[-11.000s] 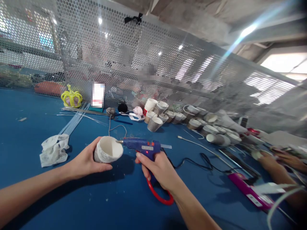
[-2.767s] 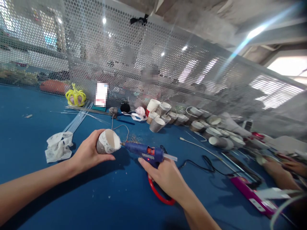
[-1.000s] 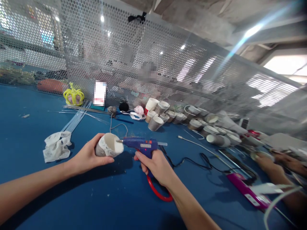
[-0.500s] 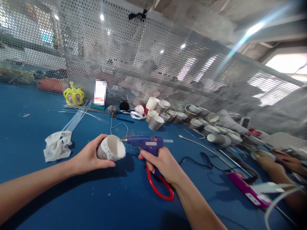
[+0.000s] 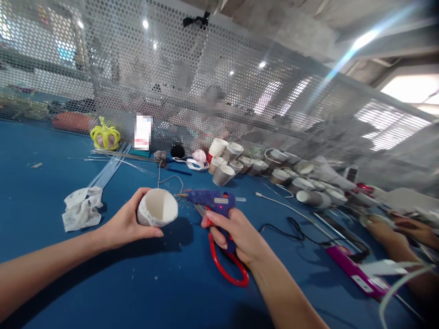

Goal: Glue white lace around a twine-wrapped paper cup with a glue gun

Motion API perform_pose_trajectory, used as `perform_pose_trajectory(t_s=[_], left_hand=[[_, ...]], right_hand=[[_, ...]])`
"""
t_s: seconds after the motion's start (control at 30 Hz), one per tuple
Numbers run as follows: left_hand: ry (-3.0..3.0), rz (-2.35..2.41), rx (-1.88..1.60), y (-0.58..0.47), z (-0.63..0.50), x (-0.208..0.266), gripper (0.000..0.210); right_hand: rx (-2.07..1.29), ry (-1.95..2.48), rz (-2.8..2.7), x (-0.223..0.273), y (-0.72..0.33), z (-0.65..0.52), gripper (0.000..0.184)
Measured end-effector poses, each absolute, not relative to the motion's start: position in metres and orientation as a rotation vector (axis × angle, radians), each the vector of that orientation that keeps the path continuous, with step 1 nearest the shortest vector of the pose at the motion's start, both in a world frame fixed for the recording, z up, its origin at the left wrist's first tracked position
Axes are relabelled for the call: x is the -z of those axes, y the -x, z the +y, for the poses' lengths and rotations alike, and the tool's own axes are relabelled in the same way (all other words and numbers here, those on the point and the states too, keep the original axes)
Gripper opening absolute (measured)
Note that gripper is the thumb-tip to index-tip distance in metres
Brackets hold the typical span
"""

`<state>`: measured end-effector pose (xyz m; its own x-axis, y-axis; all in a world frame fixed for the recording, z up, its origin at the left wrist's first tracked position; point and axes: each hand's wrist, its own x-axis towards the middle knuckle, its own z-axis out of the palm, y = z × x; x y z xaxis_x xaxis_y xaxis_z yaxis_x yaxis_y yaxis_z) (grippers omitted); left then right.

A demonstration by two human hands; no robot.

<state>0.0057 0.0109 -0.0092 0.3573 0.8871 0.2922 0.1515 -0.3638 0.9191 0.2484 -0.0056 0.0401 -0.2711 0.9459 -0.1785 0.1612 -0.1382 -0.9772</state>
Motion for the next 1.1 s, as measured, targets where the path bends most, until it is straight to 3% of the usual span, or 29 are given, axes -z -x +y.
perform_pose_trajectory(t_s=[0.17,0.37,1.1], left_hand=[[-1.661,0.895,-1.133,-0.007,0.010,0.010,0.070],[-1.619,0.895,-1.149,-0.009,0.010,0.008,0.069],[-1.734,0.958,-1.137,-0.008,0.014,0.012,0.064]], right_hand=[[-1.708,1.179,-1.239,-0.029,-0.240,-0.003,0.028],[-1.741,1.191,-1.189,-0.025,-0.234,-0.004,0.028],[-1.172,1.447,-1.762,-0.037,-0.241,-0.012,0.031]])
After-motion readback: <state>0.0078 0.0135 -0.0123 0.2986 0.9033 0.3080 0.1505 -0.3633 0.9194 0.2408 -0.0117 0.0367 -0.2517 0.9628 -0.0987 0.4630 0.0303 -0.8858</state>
